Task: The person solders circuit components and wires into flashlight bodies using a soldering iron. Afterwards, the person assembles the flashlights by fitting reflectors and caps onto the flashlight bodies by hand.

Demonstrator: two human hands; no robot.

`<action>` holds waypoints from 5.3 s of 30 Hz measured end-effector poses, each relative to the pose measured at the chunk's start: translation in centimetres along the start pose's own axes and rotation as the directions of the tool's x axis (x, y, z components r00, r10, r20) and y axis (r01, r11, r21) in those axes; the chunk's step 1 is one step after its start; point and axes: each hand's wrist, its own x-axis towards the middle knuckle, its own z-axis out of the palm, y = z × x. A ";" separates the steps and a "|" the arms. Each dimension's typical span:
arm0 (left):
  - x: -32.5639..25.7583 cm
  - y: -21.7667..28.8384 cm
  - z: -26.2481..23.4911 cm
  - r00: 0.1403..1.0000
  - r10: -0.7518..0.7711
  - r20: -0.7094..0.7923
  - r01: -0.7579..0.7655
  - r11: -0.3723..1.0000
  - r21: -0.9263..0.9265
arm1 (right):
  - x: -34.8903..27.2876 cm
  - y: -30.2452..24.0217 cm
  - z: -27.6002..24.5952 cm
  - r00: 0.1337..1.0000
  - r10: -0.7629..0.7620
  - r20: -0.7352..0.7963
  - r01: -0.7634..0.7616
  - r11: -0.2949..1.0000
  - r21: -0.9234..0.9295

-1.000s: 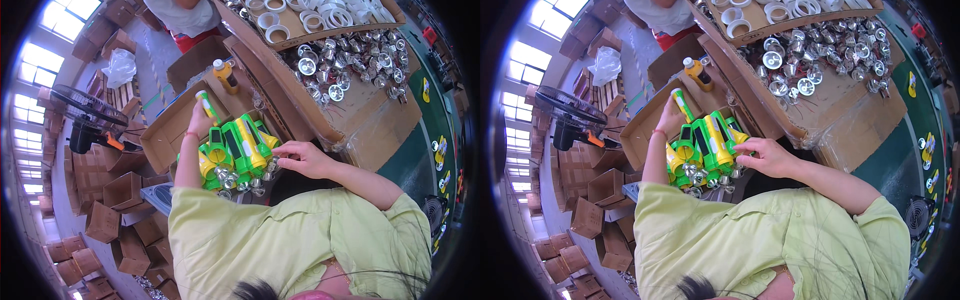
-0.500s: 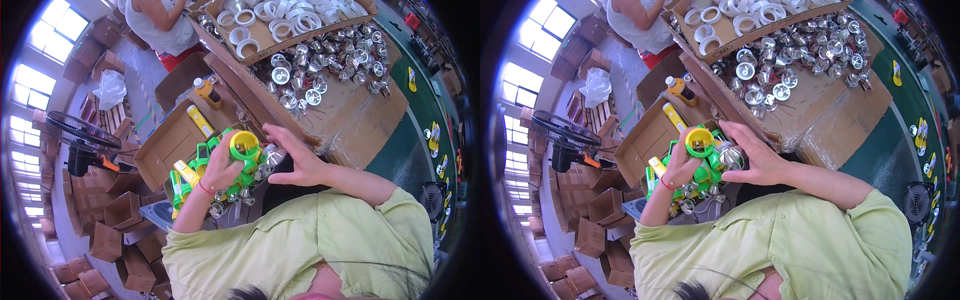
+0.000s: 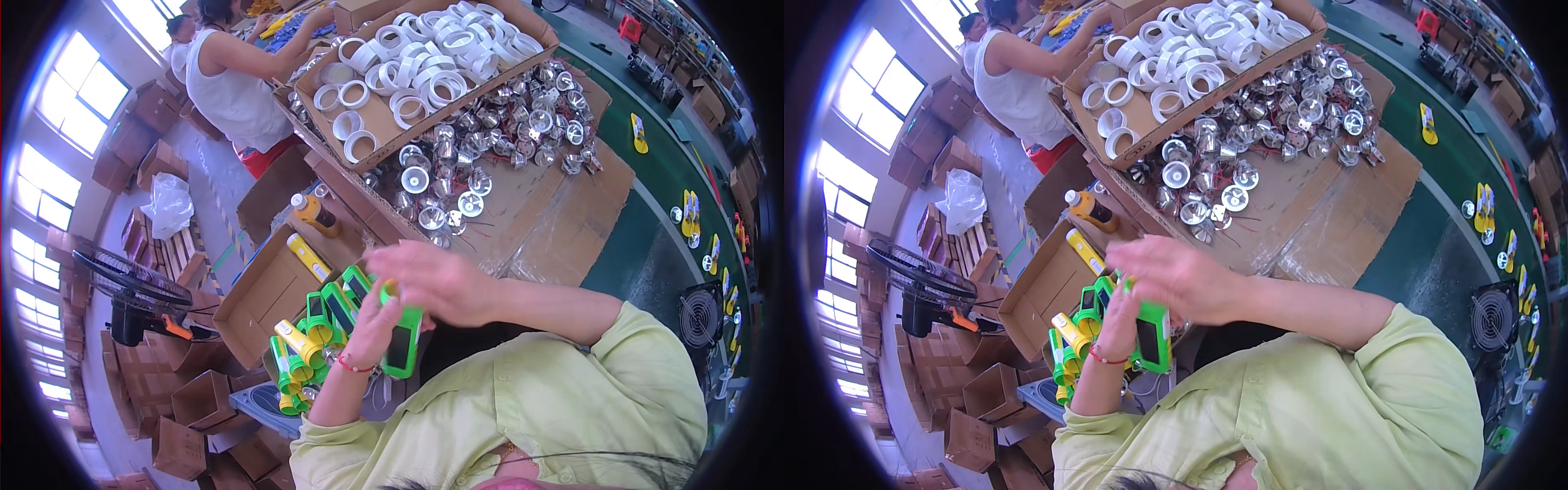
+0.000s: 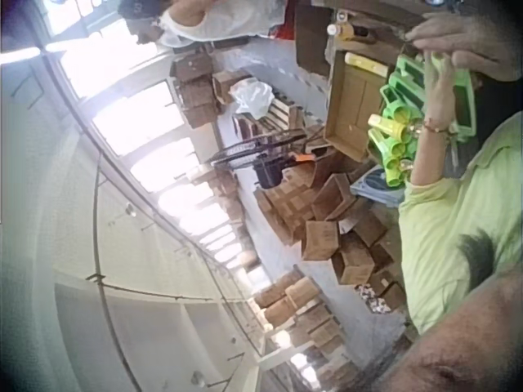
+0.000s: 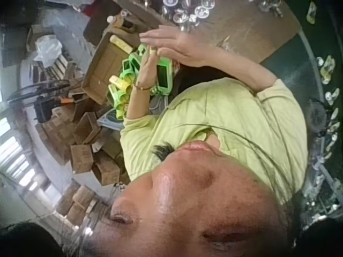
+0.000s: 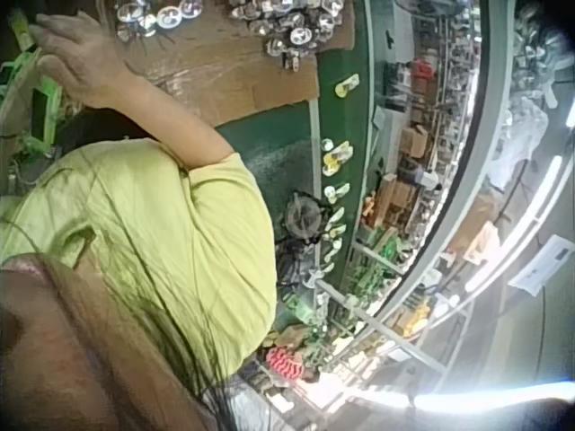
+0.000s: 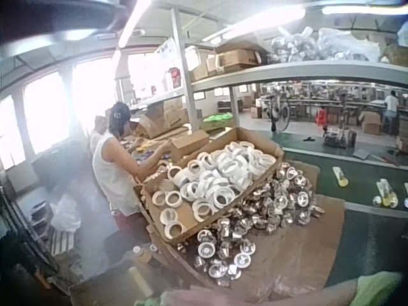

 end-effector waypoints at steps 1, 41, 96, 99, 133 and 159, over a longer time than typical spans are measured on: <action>0.3 -0.2 0.3 1.000 0.003 0.000 -0.003 1.000 0.000 | 0.4 -0.3 -0.3 1.000 -0.002 0.002 0.002 1.000 -0.002; 5.3 2.8 -2.0 0.664 0.658 -0.354 -0.391 0.710 0.587 | 8.8 3.0 -5.9 0.806 0.559 0.193 -0.581 0.685 0.440; -0.9 2.0 2.9 0.974 0.036 -0.224 0.049 0.931 0.361 | 0.0 -1.9 -2.7 0.966 0.258 -0.014 -0.253 0.955 0.156; -1.9 3.7 4.5 0.984 0.020 -0.178 0.067 0.880 0.470 | -0.7 -4.4 -2.8 0.988 0.069 -0.137 -0.075 0.996 -0.040; -1.8 2.5 0.4 0.969 0.053 -0.241 -0.054 0.999 0.002 | 4.6 -0.4 1.6 0.803 0.573 0.163 -0.504 0.508 0.698; -5.0 0.2 -19.6 0.947 -0.312 -0.076 0.143 0.198 0.970 | -6.9 -0.1 3.1 0.555 0.713 0.429 -0.796 0.305 0.523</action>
